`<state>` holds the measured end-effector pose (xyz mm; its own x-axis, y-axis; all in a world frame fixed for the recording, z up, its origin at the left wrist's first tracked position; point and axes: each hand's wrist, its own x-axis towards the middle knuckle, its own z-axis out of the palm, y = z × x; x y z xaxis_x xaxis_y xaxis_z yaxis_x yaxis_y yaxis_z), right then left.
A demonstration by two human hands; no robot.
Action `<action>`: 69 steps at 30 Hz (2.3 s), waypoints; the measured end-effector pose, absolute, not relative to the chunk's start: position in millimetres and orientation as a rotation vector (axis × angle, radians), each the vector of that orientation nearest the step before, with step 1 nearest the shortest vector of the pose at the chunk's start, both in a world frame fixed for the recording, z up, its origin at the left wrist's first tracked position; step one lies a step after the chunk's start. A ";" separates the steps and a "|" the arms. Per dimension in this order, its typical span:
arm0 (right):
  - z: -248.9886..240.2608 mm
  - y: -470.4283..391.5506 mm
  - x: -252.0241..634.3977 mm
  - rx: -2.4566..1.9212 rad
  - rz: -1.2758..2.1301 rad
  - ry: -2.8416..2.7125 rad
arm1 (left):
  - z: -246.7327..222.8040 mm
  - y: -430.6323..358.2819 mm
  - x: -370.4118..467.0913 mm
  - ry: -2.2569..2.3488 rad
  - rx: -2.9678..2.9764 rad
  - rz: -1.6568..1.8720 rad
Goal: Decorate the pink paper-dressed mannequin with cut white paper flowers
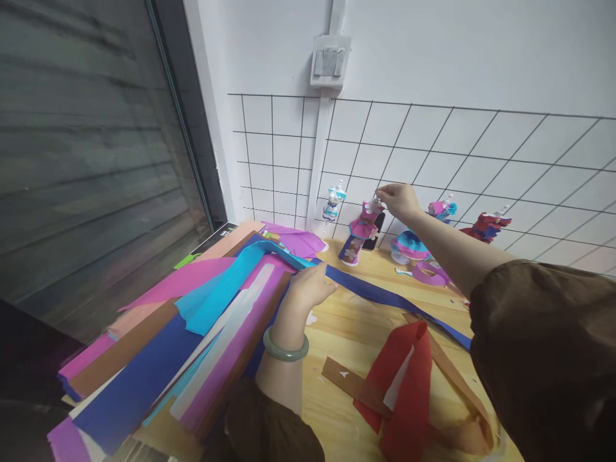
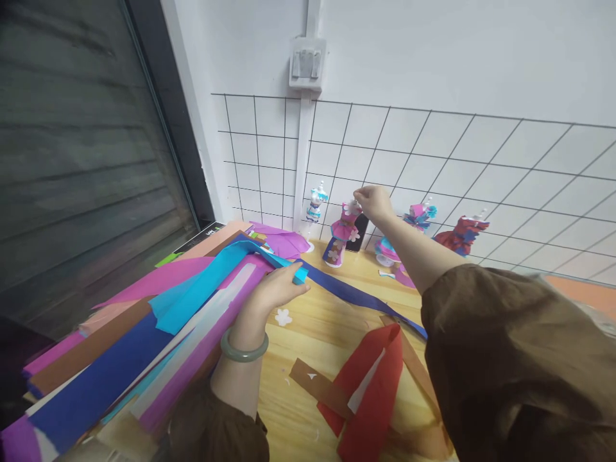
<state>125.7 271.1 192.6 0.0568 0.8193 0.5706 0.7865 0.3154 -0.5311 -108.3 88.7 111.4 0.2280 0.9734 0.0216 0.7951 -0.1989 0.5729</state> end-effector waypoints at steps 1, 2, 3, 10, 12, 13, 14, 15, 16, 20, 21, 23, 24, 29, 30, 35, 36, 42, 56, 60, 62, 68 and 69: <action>191.2 272.3 125.4 -1.448 0.052 -1.709 | 110.7 89.2 -108.3 1.621 2.065 0.535; 189.9 273.2 124.7 -1.433 0.061 -1.704 | 110.0 89.8 -108.4 1.618 2.065 0.533; 188.8 273.9 123.9 -1.416 0.074 -1.697 | 109.2 90.5 -108.7 1.615 2.061 0.532; 188.4 279.6 118.2 -1.377 0.078 -1.681 | 106.3 93.4 -111.5 1.601 1.998 0.542; 189.6 281.8 118.5 -1.389 0.053 -1.685 | 106.5 93.3 -111.8 1.595 1.997 0.550; 190.1 282.9 119.1 -1.397 0.045 -1.682 | 106.7 93.2 -111.8 1.591 1.999 0.555; 190.4 284.0 119.8 -1.405 0.038 -1.680 | 107.0 92.9 -111.8 1.587 2.001 0.559; 190.7 285.1 120.6 -1.410 0.033 -1.680 | 107.4 92.7 -111.7 1.586 2.002 0.561; 190.8 286.2 121.4 -1.414 0.028 -1.682 | 107.9 92.3 -111.6 1.588 2.003 0.562; 190.4 289.5 122.6 -1.421 -0.002 -1.698 | 109.6 91.1 -111.6 1.596 2.019 0.543; 190.1 289.8 122.0 -1.419 -0.004 -1.705 | 109.8 91.0 -111.7 1.595 2.023 0.541; 189.4 289.3 120.2 -1.411 0.001 -1.724 | 109.7 91.0 -112.0 1.594 2.032 0.540; 188.9 288.5 119.0 -1.403 0.005 -1.736 | 109.5 91.1 -112.2 1.596 2.035 0.541; 187.8 280.2 116.0 -1.362 0.017 -1.781 | 110.7 90.3 -112.8 1.617 2.012 0.523; 188.2 278.2 116.5 -1.366 0.016 -1.784 | 111.5 89.7 -112.9 1.619 2.003 0.518; 192.0 258.3 123.5 -1.387 -0.116 -1.756 | 115.2 87.1 -114.0 1.623 1.985 0.539; 191.6 250.1 124.8 -1.377 -0.146 -1.740 | 115.5 86.9 -114.4 1.622 1.985 0.548; 175.6 166.9 126.8 -1.276 -0.110 -1.763 | 112.1 89.3 -118.2 1.624 1.997 0.596; 194.3 -56.4 161.6 -1.369 0.339 -1.790 | 116.4 89.6 -90.1 1.491 2.194 0.427; 164.0 -86.9 189.9 -1.525 0.414 -1.718 | 119.1 85.1 -76.9 1.463 2.245 0.357; 143.1 -96.7 208.3 -1.619 0.440 -1.659 | 119.5 83.5 -71.2 1.437 2.265 0.319; 80.2 -128.4 245.2 -1.903 0.458 -1.636 | 119.8 76.5 -53.6 1.387 2.324 0.224; 71.2 -133.6 246.5 -1.940 0.484 -1.667 | 119.6 75.0 -50.0 1.386 2.336 0.203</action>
<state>246.5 -133.6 71.2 0.1735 0.9823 0.0710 0.7916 -0.0962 -0.6035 -50.0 75.0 119.6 0.4940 0.8654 -0.0844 0.8049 -0.4184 0.4207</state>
